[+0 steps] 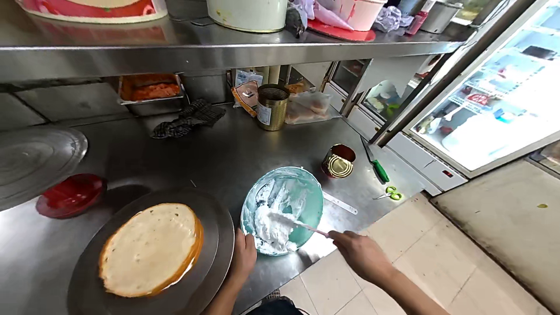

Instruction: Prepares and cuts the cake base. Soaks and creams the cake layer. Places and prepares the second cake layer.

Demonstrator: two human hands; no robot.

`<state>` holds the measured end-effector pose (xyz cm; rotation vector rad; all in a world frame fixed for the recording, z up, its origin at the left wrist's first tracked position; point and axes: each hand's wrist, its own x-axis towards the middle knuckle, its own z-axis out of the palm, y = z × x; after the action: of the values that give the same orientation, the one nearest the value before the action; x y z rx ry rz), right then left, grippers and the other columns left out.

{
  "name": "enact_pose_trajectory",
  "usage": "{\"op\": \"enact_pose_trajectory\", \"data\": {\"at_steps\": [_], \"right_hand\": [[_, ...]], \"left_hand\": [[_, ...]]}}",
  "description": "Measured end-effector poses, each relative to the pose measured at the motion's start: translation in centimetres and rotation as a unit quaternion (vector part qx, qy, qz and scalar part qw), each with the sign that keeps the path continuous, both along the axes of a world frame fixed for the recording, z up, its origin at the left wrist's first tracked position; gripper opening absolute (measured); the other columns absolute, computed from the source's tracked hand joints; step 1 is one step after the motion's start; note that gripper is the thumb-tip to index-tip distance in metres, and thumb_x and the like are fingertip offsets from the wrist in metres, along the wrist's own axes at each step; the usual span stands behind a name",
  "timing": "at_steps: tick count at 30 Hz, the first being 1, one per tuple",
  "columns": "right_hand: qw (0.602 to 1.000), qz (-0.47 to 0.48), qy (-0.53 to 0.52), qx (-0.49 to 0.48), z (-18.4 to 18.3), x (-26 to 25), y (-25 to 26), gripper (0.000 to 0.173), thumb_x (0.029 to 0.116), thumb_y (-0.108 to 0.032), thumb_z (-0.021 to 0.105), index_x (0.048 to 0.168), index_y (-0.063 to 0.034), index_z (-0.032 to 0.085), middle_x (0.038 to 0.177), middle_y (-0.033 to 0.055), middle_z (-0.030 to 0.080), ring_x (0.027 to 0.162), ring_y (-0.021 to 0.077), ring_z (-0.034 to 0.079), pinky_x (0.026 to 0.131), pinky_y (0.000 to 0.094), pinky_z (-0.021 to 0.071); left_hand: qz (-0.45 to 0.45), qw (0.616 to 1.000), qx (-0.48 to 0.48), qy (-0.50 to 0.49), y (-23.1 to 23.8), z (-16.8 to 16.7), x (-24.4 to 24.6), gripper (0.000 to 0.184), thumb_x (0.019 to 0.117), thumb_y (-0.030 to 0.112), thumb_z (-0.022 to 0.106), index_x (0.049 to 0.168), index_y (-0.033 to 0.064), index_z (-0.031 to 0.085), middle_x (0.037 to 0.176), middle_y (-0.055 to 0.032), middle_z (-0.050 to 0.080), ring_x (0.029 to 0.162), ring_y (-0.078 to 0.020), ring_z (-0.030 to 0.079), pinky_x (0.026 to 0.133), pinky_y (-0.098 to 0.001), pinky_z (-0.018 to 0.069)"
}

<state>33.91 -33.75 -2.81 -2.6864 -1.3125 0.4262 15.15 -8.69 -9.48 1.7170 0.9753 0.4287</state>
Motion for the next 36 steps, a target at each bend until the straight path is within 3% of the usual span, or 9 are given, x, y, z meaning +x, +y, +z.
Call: {"op": "enact_pose_trajectory", "data": {"at_steps": [4, 8, 12, 15, 18, 23, 28, 33, 36], "right_hand": [[0.990, -0.100, -0.100, -0.017, 0.7, 1.4, -1.5, 0.030, 0.1053, -0.025, 0.048, 0.123, -0.0136, 0.070, 0.090, 0.0182, 0.072, 0.076, 0.0399, 0.072, 0.063, 0.0572, 0.0559], [0.965, -0.172, 0.079, -0.179, -1.3, -2.1, -0.5, 0.041, 0.1093, -0.035, 0.035, 0.131, -0.0119, 0.061, 0.107, 0.0241, 0.071, 0.101, 0.0456, 0.070, 0.082, 0.0646, 0.0541], [0.943, -0.167, 0.280, -0.065, -5.5, -8.5, 0.6, 0.041, 0.1100, -0.031, 0.038, 0.120, -0.0025, 0.065, 0.094, 0.0219, 0.069, 0.088, 0.0387, 0.070, 0.081, 0.0582, 0.0540], [0.846, -0.201, 0.485, 0.092, -7.0, -10.8, 2.3, 0.038, 0.1083, -0.031, 0.038, 0.114, -0.0052, 0.066, 0.063, 0.0015, 0.052, 0.049, 0.0140, 0.046, 0.047, 0.0332, 0.0417], [0.727, -0.223, 0.632, 0.148, -4.3, -10.3, 3.4, 0.033, 0.1081, -0.032, 0.041, 0.120, -0.0099, 0.063, 0.061, -0.0055, 0.046, 0.042, 0.0049, 0.036, 0.040, 0.0225, 0.0324], [0.977, -0.126, 0.142, 0.097, -1.1, -6.1, 2.9, 0.035, 0.1076, -0.029, 0.042, 0.124, -0.0115, 0.068, 0.083, 0.0140, 0.069, 0.072, 0.0318, 0.068, 0.066, 0.0530, 0.0547], [0.996, 0.000, -0.094, 0.001, -3.0, -6.3, 2.3, 0.033, 0.0995, -0.014, 0.053, 0.128, -0.0162, 0.069, 0.085, 0.0210, 0.068, 0.067, 0.0400, 0.069, 0.055, 0.0537, 0.0560], [0.988, -0.059, 0.033, -0.138, -1.3, -4.1, 3.9, 0.041, 0.1092, -0.024, 0.036, 0.145, -0.0174, 0.055, 0.110, 0.0258, 0.069, 0.094, 0.0469, 0.070, 0.077, 0.0625, 0.0549], [0.996, 0.002, -0.010, -0.088, 0.2, -3.7, 3.0, 0.035, 0.1079, -0.025, 0.040, 0.133, -0.0159, 0.064, 0.097, 0.0239, 0.070, 0.082, 0.0448, 0.071, 0.068, 0.0608, 0.0556]], "left_hand": [[0.021, 1.000, -0.002, 0.006, -0.3, -0.5, 0.0, 0.042, 0.1004, 0.011, 0.042, 0.135, -0.0104, 0.051, 0.115, -0.0225, 0.066, 0.098, -0.0230, 0.070, 0.087, -0.0408, 0.0589], [0.039, 0.999, -0.006, -0.009, -1.5, -0.9, 0.7, 0.041, 0.1007, 0.013, 0.040, 0.133, -0.0102, 0.051, 0.112, -0.0219, 0.067, 0.097, -0.0238, 0.071, 0.085, -0.0425, 0.0604], [0.033, 0.999, 0.016, 0.014, -2.7, -0.2, 1.1, 0.038, 0.1026, 0.013, 0.041, 0.128, -0.0127, 0.053, 0.104, -0.0229, 0.068, 0.100, -0.0278, 0.069, 0.091, -0.0446, 0.0552], [0.029, 0.999, 0.017, 0.017, -3.2, -0.3, 0.7, 0.041, 0.1020, 0.011, 0.041, 0.134, -0.0134, 0.048, 0.109, -0.0239, 0.067, 0.104, -0.0278, 0.069, 0.094, -0.0441, 0.0549], [0.043, 0.999, 0.005, -0.004, -2.7, -1.1, 0.6, 0.044, 0.1012, 0.010, 0.042, 0.139, -0.0124, 0.045, 0.113, -0.0243, 0.067, 0.102, -0.0271, 0.070, 0.092, -0.0446, 0.0577], [0.044, 0.999, -0.015, -0.021, -2.4, -1.1, 0.3, 0.043, 0.1013, 0.009, 0.041, 0.139, -0.0126, 0.045, 0.116, -0.0261, 0.065, 0.101, -0.0279, 0.071, 0.088, -0.0452, 0.0598], [0.024, 1.000, -0.012, 0.004, -2.0, -0.2, 0.3, 0.043, 0.1007, 0.009, 0.040, 0.138, -0.0120, 0.046, 0.116, -0.0252, 0.065, 0.103, -0.0269, 0.070, 0.091, -0.0439, 0.0582], [0.009, 1.000, 0.006, 0.027, -2.2, -0.2, 0.5, 0.044, 0.1003, 0.011, 0.041, 0.138, -0.0113, 0.047, 0.111, -0.0234, 0.067, 0.100, -0.0268, 0.070, 0.090, -0.0446, 0.0575], [0.018, 0.999, 0.020, 0.020, -1.3, 0.0, 0.2, 0.044, 0.1001, 0.010, 0.041, 0.138, -0.0117, 0.047, 0.116, -0.0244, 0.066, 0.103, -0.0264, 0.070, 0.092, -0.0439, 0.0576]]}}
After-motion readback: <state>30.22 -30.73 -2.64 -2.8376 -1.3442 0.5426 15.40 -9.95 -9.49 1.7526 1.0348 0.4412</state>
